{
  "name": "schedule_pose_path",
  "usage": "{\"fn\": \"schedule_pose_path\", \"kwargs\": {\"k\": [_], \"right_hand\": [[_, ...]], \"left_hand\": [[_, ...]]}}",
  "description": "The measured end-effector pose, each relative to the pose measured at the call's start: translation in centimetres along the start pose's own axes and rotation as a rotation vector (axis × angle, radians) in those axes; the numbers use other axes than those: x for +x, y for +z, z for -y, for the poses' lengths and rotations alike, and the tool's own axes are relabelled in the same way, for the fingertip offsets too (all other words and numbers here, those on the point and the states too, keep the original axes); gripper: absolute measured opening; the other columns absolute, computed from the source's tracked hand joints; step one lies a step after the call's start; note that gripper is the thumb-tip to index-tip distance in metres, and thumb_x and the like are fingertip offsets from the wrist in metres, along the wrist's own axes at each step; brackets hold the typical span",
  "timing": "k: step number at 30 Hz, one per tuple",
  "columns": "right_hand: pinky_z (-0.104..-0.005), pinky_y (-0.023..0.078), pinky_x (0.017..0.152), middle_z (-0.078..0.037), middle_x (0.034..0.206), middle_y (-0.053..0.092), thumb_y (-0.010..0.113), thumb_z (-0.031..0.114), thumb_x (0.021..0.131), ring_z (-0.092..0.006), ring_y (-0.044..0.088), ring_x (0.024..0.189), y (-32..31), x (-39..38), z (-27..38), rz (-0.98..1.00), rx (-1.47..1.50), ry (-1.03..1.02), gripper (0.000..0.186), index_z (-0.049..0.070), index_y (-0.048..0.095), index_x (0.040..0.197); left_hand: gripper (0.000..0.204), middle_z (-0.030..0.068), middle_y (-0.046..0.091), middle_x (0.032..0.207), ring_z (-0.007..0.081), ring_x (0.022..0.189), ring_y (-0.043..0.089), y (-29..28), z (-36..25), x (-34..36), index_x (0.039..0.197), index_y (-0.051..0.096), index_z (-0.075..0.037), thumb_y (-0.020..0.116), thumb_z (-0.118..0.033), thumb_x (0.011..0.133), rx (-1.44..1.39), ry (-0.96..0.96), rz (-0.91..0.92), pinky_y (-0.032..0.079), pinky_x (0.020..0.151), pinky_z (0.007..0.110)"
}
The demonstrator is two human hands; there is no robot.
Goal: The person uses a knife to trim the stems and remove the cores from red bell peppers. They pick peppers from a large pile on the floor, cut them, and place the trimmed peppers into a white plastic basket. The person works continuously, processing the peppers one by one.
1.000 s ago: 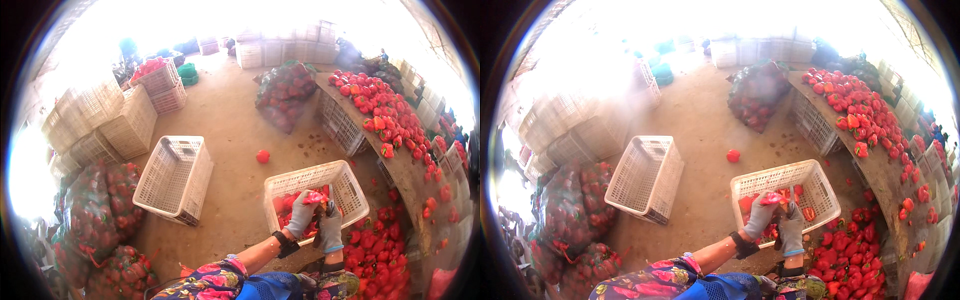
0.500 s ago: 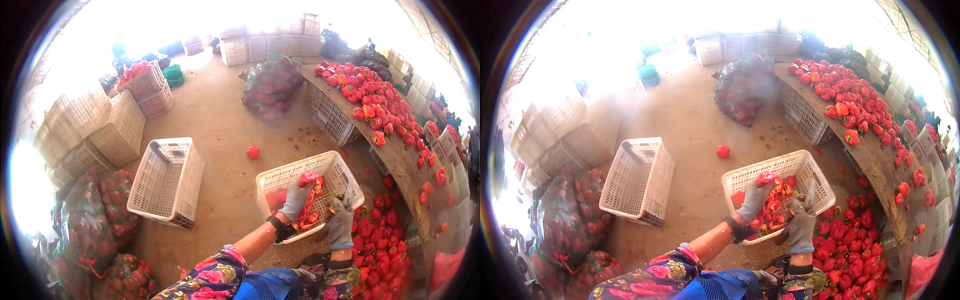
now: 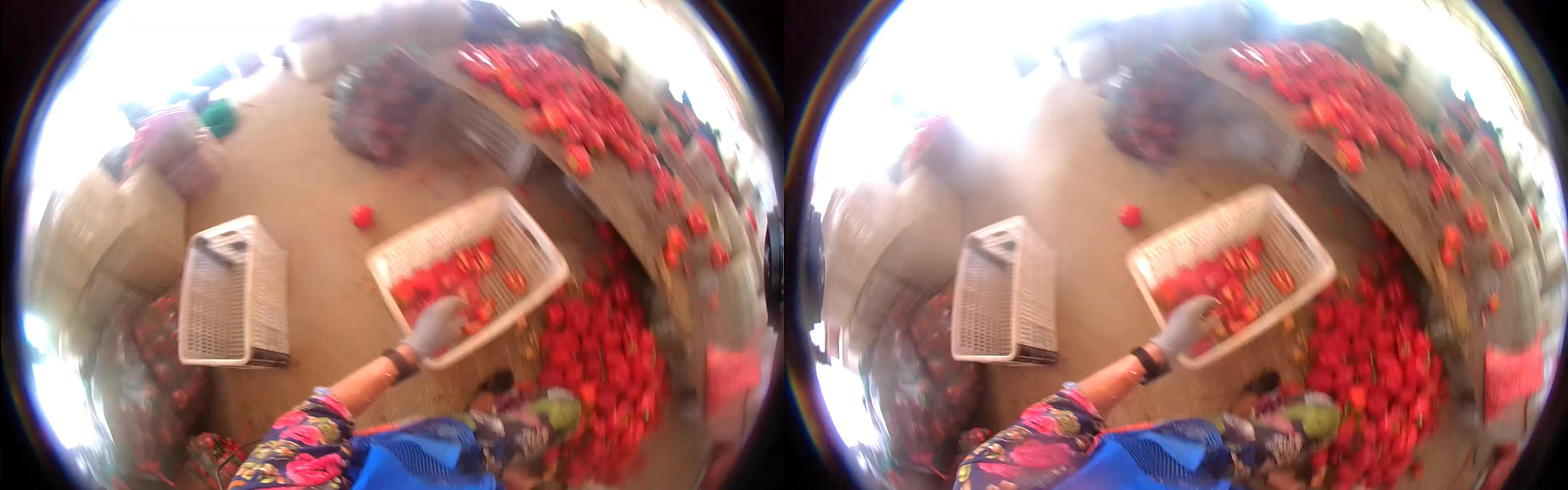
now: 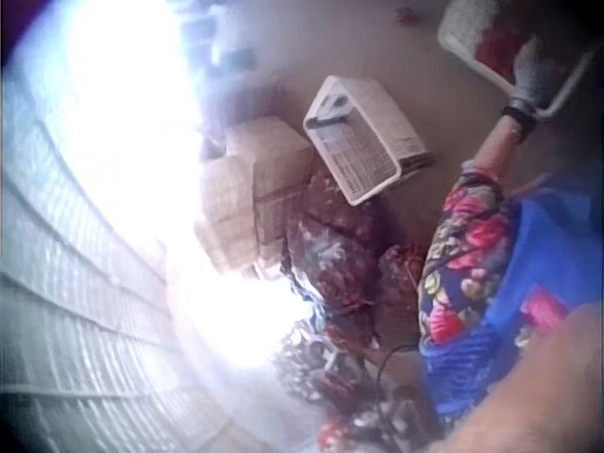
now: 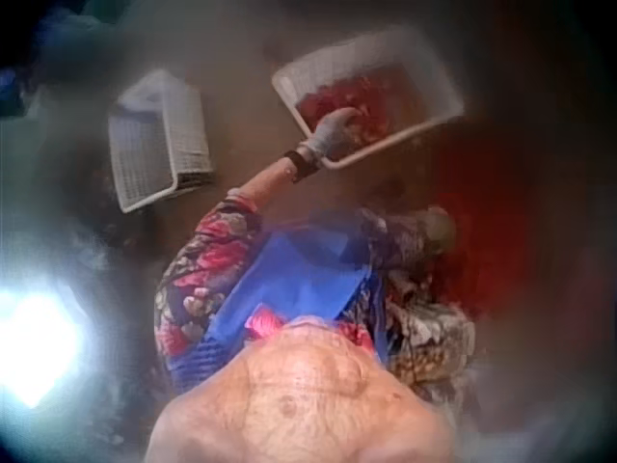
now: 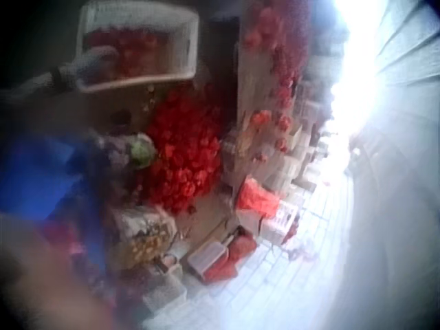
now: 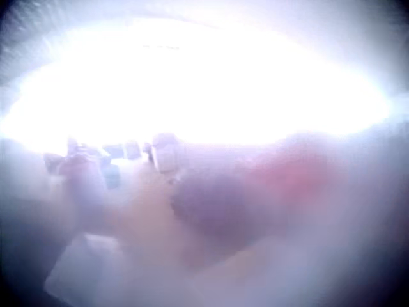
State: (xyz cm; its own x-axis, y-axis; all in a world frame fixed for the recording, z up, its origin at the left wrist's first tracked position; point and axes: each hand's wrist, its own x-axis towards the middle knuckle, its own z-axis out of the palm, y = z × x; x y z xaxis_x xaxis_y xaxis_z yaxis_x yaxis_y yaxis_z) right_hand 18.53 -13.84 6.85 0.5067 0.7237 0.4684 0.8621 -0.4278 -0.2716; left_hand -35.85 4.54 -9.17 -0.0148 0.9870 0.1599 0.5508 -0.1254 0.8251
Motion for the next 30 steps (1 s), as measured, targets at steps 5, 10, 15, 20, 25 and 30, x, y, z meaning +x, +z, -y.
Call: {"fn": "schedule_pose_path", "kwargs": {"k": [5,10,15,20,25,30], "right_hand": [[-0.0272,0.047,0.058,-0.006,0.101,0.064,0.054,0.016,0.090,-0.0144,0.062,0.075,-2.5,-2.5,4.0,0.115,0.356,0.292,0.035,0.007,0.055,0.124],[-0.0253,0.045,0.052,-0.004,0.091,0.064,0.053,0.022,0.092,-0.0125,0.061,0.064,10.0,-6.5,7.2,0.706,0.605,0.485,0.031,0.008,0.059,0.119],[-0.0430,0.048,0.066,-0.027,0.077,0.060,0.051,0.037,0.093,-0.0390,0.062,0.074,24.8,-11.7,6.4,0.891,0.404,0.482,0.041,-0.004,0.054,0.103],[-0.0392,0.047,0.059,-0.019,0.078,0.059,0.049,0.030,0.094,-0.0272,0.061,0.065,29.4,-14.6,7.2,0.905,0.707,0.897,0.033,-0.002,0.053,0.103],[-0.0315,0.045,0.050,-0.009,0.075,0.058,0.049,0.026,0.095,-0.0155,0.056,0.057,29.7,-11.6,8.6,0.776,1.032,1.218,0.026,0.003,0.052,0.108],[-0.0306,0.051,0.061,-0.008,0.093,0.064,0.066,0.031,0.088,-0.0138,0.062,0.073,27.4,-6.5,10.9,0.776,1.089,0.836,0.054,0.009,0.046,0.133]], "left_hand": [[0.022,0.0170,0.067,0.092,0.0318,0.089,0.065,6.6,1.2,-3.2,0.101,0.064,-0.003,0.066,-0.014,0.081,-0.151,-0.054,0.361,0.051,0.076,0.037],[0.049,0.0221,0.063,0.106,0.0366,0.103,0.060,19.6,4.2,0.3,0.119,0.056,-0.002,0.070,-0.025,0.079,0.090,-0.197,0.557,0.047,0.087,0.042],[0.064,0.0225,0.054,0.124,0.0395,0.113,0.053,31.6,2.0,4.8,0.131,0.046,-0.006,0.071,-0.031,0.078,0.187,0.018,0.591,0.043,0.094,0.044],[0.076,0.0237,0.052,0.126,0.0403,0.114,0.052,41.1,-1.1,8.0,0.134,0.045,-0.008,0.077,-0.030,0.068,0.497,0.196,0.890,0.043,0.095,0.045],[0.062,0.0138,0.058,0.119,0.0229,0.105,0.058,38.1,-1.4,8.4,0.128,0.052,-0.008,0.076,-0.026,0.074,-0.115,-0.119,0.802,0.047,0.090,0.035],[0.044,0.0073,0.059,0.111,0.0110,0.099,0.055,30.1,-3.9,5.9,0.126,0.053,-0.005,0.066,-0.017,0.085,-0.752,-0.268,0.743,0.048,0.081,0.026]]}}
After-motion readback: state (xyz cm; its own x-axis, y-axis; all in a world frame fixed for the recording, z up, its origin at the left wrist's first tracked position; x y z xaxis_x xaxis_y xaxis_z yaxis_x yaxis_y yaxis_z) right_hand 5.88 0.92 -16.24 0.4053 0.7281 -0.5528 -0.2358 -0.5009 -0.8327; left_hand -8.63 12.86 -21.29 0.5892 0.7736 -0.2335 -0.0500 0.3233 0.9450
